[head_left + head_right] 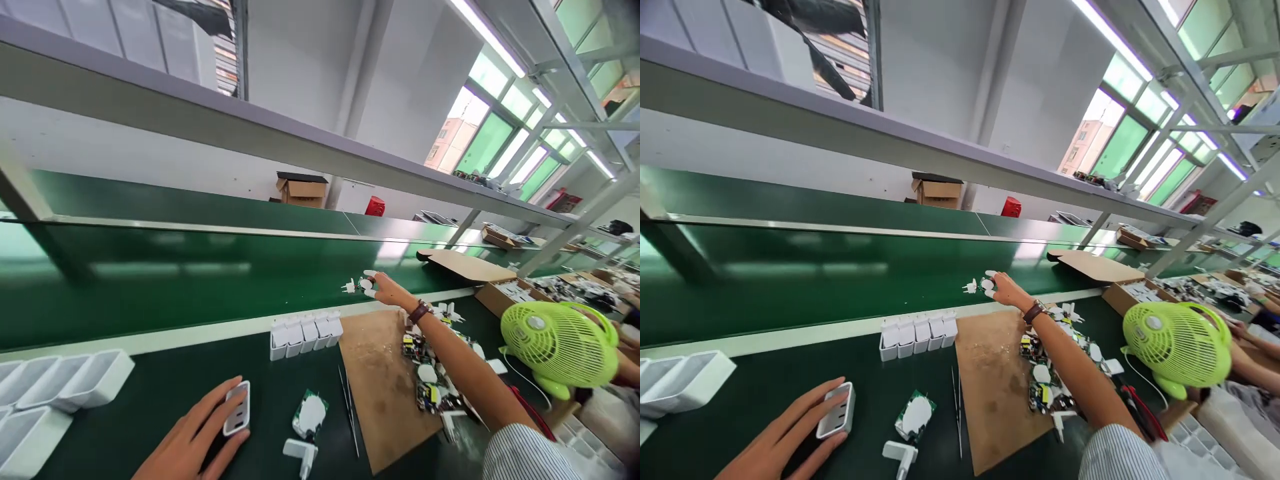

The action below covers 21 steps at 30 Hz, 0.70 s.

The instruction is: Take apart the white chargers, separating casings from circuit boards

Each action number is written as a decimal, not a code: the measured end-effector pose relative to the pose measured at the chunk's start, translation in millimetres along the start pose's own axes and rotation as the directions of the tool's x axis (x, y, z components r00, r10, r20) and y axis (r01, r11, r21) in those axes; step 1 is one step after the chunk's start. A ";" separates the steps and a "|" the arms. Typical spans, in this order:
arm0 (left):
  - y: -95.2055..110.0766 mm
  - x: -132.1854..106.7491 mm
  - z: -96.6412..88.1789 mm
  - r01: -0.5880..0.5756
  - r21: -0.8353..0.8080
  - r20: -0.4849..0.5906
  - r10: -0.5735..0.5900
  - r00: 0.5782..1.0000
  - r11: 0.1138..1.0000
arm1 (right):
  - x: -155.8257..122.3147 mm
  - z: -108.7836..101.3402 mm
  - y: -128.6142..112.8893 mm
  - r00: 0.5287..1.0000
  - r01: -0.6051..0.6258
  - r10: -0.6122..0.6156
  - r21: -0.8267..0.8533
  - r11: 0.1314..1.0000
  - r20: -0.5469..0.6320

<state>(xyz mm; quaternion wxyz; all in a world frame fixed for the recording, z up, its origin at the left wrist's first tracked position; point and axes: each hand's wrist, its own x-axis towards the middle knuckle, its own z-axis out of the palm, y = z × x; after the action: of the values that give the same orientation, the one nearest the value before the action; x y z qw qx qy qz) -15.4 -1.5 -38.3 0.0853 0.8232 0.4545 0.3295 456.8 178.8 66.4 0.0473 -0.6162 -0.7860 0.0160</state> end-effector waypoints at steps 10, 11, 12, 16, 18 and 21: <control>14.8 2.6 6.4 -0.016 0.041 -0.031 0.018 0.999 0.999 | -158.1 -31.6 -16.9 0.990 0.070 -0.074 0.040 0.997 0.116; 20.6 5.3 3.5 -0.016 0.041 -0.017 0.017 1.000 0.999 | -161.5 -31.6 -31.0 0.990 0.098 -0.103 0.056 0.994 0.097; 25.8 7.9 0.3 -0.015 0.034 -0.006 0.015 1.000 0.999 | -163.6 -30.9 -47.7 0.986 0.136 -0.142 0.079 0.988 0.081; 38.2 14.8 -10.1 0.017 -0.002 0.030 -0.017 0.999 1.000 | -165.6 -19.2 -127.7 0.906 0.373 -0.404 0.211 0.904 0.130; 40.6 15.3 -13.0 0.038 -0.019 0.058 -0.037 0.998 0.999 | -162.2 -6.7 -162.1 0.852 0.444 -0.484 0.215 0.870 0.199; 41.7 14.4 -14.1 0.063 -0.036 0.080 -0.060 0.995 0.997 | -148.3 16.6 -191.7 0.845 0.433 -0.465 0.171 0.885 0.265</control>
<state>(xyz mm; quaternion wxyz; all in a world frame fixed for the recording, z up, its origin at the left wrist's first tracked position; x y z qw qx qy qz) 10.1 -16.0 -2.5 0.1288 0.8194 0.4694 0.3026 304.7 -10.5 57.8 -0.0373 -0.4021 -0.9043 0.1382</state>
